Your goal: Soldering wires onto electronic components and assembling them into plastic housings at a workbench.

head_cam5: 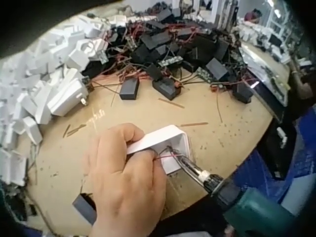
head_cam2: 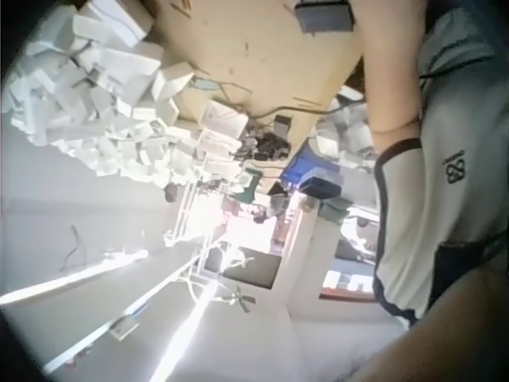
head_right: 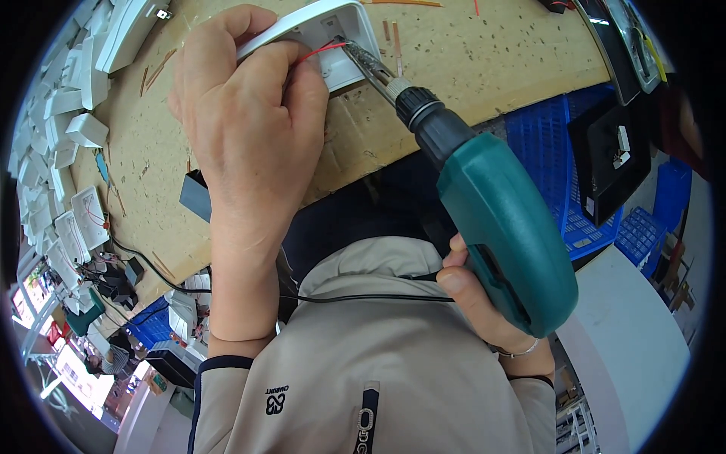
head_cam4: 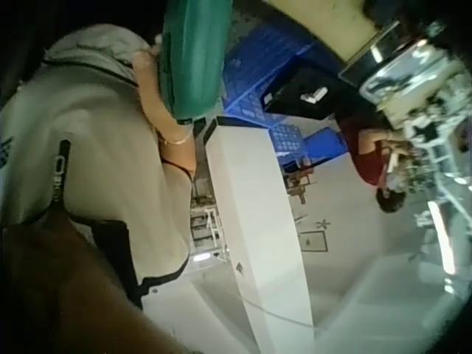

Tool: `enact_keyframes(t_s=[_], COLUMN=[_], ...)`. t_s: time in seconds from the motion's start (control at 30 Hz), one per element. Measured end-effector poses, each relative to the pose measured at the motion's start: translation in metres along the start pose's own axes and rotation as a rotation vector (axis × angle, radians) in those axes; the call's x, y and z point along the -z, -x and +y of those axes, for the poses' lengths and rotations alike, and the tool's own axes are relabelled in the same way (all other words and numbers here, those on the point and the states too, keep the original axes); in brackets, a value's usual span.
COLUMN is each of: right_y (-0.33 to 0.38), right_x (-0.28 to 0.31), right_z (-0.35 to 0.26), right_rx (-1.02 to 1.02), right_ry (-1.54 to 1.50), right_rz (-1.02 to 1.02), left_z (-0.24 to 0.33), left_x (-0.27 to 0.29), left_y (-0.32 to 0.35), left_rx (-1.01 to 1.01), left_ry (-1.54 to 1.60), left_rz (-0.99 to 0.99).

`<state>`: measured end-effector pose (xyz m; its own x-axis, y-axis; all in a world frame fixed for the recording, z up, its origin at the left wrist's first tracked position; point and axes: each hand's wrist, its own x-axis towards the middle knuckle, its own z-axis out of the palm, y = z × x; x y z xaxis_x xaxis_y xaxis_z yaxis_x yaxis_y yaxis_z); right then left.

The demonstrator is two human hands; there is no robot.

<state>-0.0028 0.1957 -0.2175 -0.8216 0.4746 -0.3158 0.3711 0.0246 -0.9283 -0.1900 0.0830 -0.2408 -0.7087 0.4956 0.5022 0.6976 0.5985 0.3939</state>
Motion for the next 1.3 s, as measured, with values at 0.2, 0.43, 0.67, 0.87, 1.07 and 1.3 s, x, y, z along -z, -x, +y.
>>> enact_keyframes(t_s=[0.2,0.43,0.67,0.87,1.07,1.3], right_y=[-0.002,0.001,-0.002,0.0,0.002,0.002], right_x=[-0.001,0.009,0.005,0.011,0.009,0.007], right_z=[-0.002,-0.003,0.001,0.0,0.0,0.001], right_rx=[0.074,0.079,0.208,0.154,0.108,0.089], right_ry=[0.038,0.085,0.085,0.1,0.07,0.047], right_rz=[-0.028,-0.112,-0.069,-0.158,-0.113,-0.098], left_z=[0.002,-0.001,-0.001,-0.003,-0.004,-0.004], left_x=[-0.003,-0.002,-0.004,-0.003,-0.004,-0.006], left_y=[-0.001,0.002,0.003,0.006,0.009,0.014], left_rx=[-0.009,-0.02,-0.035,-0.047,-0.058,-0.068], left_ry=[-0.003,-0.007,-0.011,-0.015,-0.02,-0.024], left_rz=[0.024,0.045,0.061,0.069,0.075,0.08])
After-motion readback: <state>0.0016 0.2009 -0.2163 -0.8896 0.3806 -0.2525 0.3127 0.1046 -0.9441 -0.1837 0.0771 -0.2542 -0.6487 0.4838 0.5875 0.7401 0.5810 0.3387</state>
